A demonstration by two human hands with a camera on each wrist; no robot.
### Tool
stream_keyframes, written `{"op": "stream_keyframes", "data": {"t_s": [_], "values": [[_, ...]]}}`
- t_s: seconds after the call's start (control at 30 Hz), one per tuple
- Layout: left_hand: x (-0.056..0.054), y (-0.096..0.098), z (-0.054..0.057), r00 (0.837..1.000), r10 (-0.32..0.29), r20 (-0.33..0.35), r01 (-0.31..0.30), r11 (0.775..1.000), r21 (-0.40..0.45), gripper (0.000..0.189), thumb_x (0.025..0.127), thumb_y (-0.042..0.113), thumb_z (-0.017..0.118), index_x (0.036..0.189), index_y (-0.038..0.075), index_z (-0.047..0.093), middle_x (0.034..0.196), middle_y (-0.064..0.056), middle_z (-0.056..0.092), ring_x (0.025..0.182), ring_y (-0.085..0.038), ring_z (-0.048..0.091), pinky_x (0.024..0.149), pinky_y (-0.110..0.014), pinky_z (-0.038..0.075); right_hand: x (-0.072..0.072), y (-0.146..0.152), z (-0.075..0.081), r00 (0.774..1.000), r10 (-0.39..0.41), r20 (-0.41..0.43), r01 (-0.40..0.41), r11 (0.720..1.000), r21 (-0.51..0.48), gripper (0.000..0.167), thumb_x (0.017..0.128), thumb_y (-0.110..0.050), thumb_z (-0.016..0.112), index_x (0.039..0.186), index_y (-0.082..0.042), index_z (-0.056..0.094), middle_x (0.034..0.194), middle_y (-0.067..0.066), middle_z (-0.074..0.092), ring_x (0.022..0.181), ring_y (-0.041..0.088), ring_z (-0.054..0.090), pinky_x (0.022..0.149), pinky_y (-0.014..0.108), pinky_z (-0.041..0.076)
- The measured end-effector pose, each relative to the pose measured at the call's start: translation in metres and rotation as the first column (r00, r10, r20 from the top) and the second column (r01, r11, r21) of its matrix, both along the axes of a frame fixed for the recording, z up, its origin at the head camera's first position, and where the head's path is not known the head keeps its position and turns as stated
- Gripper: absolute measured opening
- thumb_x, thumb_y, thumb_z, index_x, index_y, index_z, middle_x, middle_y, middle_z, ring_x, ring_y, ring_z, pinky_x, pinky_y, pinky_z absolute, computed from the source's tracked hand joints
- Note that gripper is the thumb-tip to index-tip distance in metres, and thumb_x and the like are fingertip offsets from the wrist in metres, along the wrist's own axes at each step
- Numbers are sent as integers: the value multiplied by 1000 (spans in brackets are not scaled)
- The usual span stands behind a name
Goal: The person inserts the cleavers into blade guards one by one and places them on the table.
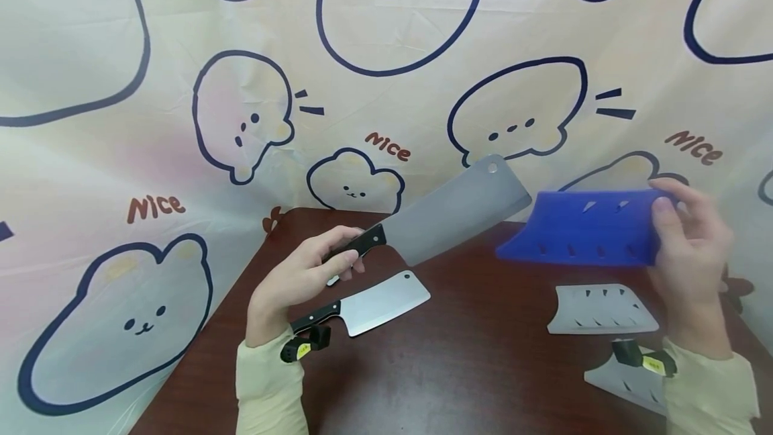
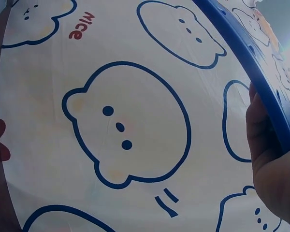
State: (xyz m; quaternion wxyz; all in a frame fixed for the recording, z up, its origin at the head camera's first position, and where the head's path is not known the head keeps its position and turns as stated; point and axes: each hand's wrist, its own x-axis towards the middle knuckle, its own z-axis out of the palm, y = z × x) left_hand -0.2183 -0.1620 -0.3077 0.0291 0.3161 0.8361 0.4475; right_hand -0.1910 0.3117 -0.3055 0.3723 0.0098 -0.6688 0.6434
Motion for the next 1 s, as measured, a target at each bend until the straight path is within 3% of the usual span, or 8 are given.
{"op": "stream_keyframes", "data": {"t_s": [0.17,0.27,0.47,0.57,0.67,0.8,0.93,1.0], "values": [[1,3,-1,1000,6,17,-6,1000,-4,25,101,17,53,126,16,55,95,-8,68,81,-29,61,74,-36,50,1,-1,0,999,30,-41,-29,999,15,36,99,-17,56,133,-4,58,139,8,52,113,24,54,94,26,51],[0,4,-1,1000,3,26,-3,1000,0,25,101,17,53,126,15,55,95,-9,68,82,-33,61,77,-38,52,1,0,0,995,51,-84,-49,998,29,36,99,-15,56,132,0,58,137,10,53,110,24,56,79,14,52],[-1,6,-1,1000,-9,27,9,1000,2,25,101,16,53,126,15,55,95,-9,68,80,-29,63,81,-40,53,0,0,0,982,110,-151,-112,994,-6,36,98,-12,57,130,5,57,134,13,53,105,22,57,79,14,53],[-1,6,-1,999,-25,30,24,1000,5,25,101,15,53,126,14,55,93,-9,67,79,-27,63,80,-37,54,1,0,0,983,118,-139,-123,992,-28,37,97,-12,58,130,5,57,137,13,51,112,25,55,94,26,52],[-1,7,0,999,-39,33,38,999,12,25,101,15,52,126,14,55,92,-8,67,78,-27,63,78,-34,54,1,0,1,990,90,-108,-93,995,-26,37,98,-15,58,131,1,58,138,11,51,114,25,54,96,27,51],[-1,7,-1,998,-45,34,45,999,18,25,102,14,51,126,12,55,92,-11,67,76,-25,62,76,-32,54,2,2,1,989,77,-123,-79,997,-12,36,99,-15,56,131,1,58,133,10,52,107,23,56,80,15,53],[-2,8,-2,998,-57,40,56,998,28,25,102,13,51,126,10,55,94,-19,66,75,-24,62,75,-31,55,3,2,0,986,83,-144,-85,996,-10,36,98,-12,56,131,3,57,134,11,52,107,22,56,78,13,52],[-3,8,-2,997,-61,41,59,998,29,25,102,13,51,126,10,54,93,-17,66,74,-24,62,74,-32,55,3,1,0,985,92,-145,-96,995,-26,36,98,-12,58,130,3,58,135,12,52,108,23,55,79,14,52]]}}
